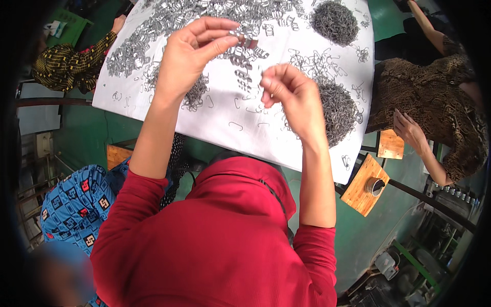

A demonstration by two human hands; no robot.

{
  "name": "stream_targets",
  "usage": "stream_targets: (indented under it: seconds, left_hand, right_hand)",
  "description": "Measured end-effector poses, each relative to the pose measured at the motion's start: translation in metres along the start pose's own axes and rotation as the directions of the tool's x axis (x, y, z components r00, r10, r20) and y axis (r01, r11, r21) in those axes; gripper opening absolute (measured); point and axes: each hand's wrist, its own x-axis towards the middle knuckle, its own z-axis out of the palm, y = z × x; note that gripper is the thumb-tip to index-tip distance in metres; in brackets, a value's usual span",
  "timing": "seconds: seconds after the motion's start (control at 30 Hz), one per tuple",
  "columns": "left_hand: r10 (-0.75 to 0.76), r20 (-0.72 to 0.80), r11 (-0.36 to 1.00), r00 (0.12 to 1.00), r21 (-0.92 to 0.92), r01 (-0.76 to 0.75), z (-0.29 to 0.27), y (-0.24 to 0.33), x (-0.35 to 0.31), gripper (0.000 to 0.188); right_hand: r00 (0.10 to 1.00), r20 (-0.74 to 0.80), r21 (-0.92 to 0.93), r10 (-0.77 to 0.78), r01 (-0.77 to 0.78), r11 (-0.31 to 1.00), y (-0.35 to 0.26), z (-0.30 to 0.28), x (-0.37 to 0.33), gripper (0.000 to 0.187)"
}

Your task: The person picks up small metal clips and wire loops from a table and connects them by hand into a chain. They repeatedly pick, link, and place the components, building a longer chain that is eventually hung on a nearby rack.

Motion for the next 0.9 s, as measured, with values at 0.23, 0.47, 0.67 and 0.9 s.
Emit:
stream_targets:
  seconds: [0.23,0.47,0.67,0.9]
  left_hand:
    - [0.064,-0.022,0.998,0.998,-0.012,-0.064,0.019,0.005,0.004,0.017]
    - [-0.013,0.029,0.998,1.000,-0.060,0.014,0.026,0.001,0.011,0.018]
    - [0.043,-0.007,0.994,0.999,-0.101,-0.043,0.017,-0.020,0.038,0.015]
    - [-0.106,-0.133,0.743,0.985,0.648,0.168,-0.007,-0.218,0.083,0.025]
  right_hand:
    - [0.932,-0.214,-0.203,-0.291,0.249,0.947,-0.049,0.001,0.019,0.013]
    - [0.886,-0.210,-0.183,-0.414,0.380,0.907,-0.042,-0.004,0.030,0.008]
    - [0.879,-0.214,0.048,-0.426,0.445,0.894,-0.037,-0.012,0.048,0.006]
    - [0.856,-0.215,0.052,-0.470,0.490,0.870,-0.052,-0.030,0.052,0.007]
